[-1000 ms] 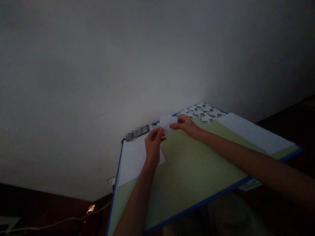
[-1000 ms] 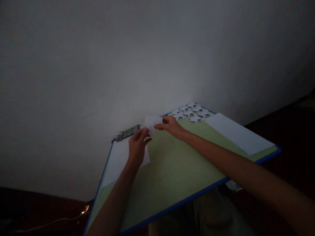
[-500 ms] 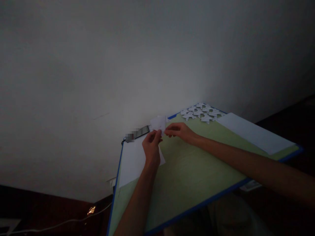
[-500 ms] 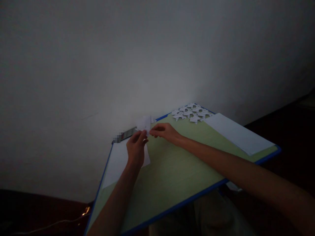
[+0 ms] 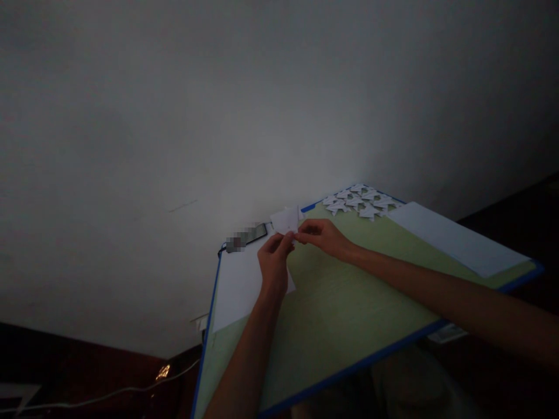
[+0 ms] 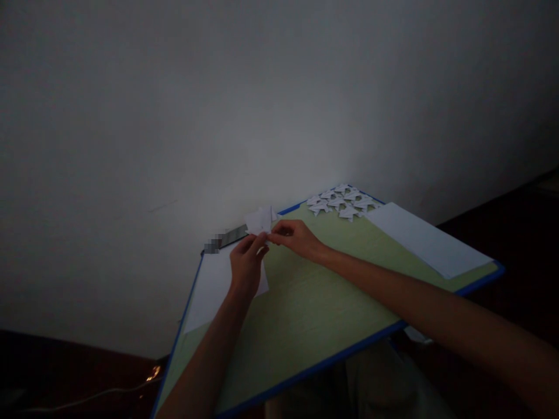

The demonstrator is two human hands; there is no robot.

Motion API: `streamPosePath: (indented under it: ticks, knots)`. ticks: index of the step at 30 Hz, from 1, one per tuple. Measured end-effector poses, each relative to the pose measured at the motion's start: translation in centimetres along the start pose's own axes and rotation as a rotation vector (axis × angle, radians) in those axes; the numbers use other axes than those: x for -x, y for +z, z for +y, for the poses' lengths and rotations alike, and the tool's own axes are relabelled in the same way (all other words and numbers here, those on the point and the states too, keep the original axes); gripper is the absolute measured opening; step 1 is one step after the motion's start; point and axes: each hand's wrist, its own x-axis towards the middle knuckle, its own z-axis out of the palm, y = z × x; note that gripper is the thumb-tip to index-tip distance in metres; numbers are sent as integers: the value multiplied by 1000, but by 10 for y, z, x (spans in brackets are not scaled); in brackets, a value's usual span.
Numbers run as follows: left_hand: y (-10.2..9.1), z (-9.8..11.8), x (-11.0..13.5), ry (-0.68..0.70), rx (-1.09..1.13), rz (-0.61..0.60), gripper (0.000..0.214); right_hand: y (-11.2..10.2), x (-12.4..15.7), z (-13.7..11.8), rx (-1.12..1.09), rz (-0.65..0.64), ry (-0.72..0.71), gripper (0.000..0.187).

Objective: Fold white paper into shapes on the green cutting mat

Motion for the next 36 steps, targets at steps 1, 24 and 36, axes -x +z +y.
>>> streamPosePath:
  ticks: [1,24,36]
  knots:
    - [-1,-1,0,19,-14,1,25,0,0,0,0,5,7,29]
    - [4,4,2,-76,50,8,38,-2,-2,-8,-44,140,-7,22]
    - [4,3,5,-13,-7,-79,37,-2,-4,-7,-51,113,-3,34]
